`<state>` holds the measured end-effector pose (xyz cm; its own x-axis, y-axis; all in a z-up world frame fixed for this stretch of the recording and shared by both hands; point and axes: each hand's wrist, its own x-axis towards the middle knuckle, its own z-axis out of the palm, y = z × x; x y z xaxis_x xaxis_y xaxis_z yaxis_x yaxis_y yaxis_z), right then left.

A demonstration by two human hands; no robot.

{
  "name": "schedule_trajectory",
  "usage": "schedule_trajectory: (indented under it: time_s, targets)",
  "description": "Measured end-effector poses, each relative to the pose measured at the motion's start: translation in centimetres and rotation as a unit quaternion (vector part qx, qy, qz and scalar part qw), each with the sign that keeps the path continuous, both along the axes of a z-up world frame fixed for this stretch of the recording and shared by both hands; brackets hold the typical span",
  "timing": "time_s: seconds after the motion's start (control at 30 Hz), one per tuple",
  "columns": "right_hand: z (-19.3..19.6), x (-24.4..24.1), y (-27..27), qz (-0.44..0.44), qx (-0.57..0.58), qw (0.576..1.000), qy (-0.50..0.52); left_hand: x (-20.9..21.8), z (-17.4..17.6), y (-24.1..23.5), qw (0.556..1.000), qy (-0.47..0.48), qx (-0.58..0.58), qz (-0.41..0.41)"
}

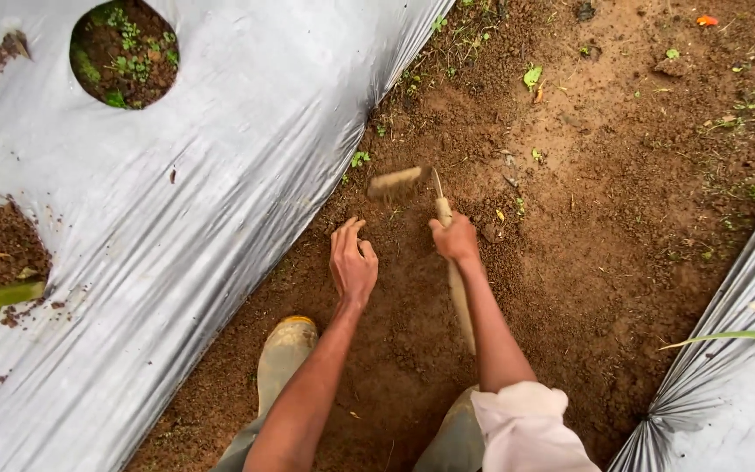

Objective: Loosening soil with a hand hoe and mounding it around plant bases in an agricultural field.

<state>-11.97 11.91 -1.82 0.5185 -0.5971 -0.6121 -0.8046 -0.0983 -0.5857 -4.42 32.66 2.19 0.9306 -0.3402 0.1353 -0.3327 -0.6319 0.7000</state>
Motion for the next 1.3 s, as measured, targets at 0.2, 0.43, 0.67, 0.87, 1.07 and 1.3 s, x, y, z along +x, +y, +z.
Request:
schedule_trajectory:
  time_s: [0.2,0.43,0.67,0.87,1.07,1.3]
  targets:
    - [1.5,1.1,-2.1,-0.138,0.022,0.986,-0.092,0.6,1.7,-0.6,0.999,-0.009,0.01,-0.04]
    - [9.1,7.3,5.5,-0.23,0.238,0.935,-0.128,4.1,1.8,-1.2,0.99,-0.096,0.034,-0.094]
    - [4.8,3.4,7.2,-0.197,0.172,0.962,-0.081,9.1,5.2,-2.9,0.923,-0.24,0.232,-0.191]
    - [8.0,6.4,7.0,-0.262,0.208,0.935,-0.116,12.0,2.8,-5.0,0.848,-0.318,0.359,-0.226]
    - [5.7,6.7,9.6,-0.264,0.195,0.938,-0.112,13.1,2.2,-5.4,0.864,-0.293,0.325,-0.248]
    - [1.8,0.7,5.4,-0.133,0.098,0.986,-0.038,8.3,-0.8,-4.9,0.92,-0.169,0.217,-0.278]
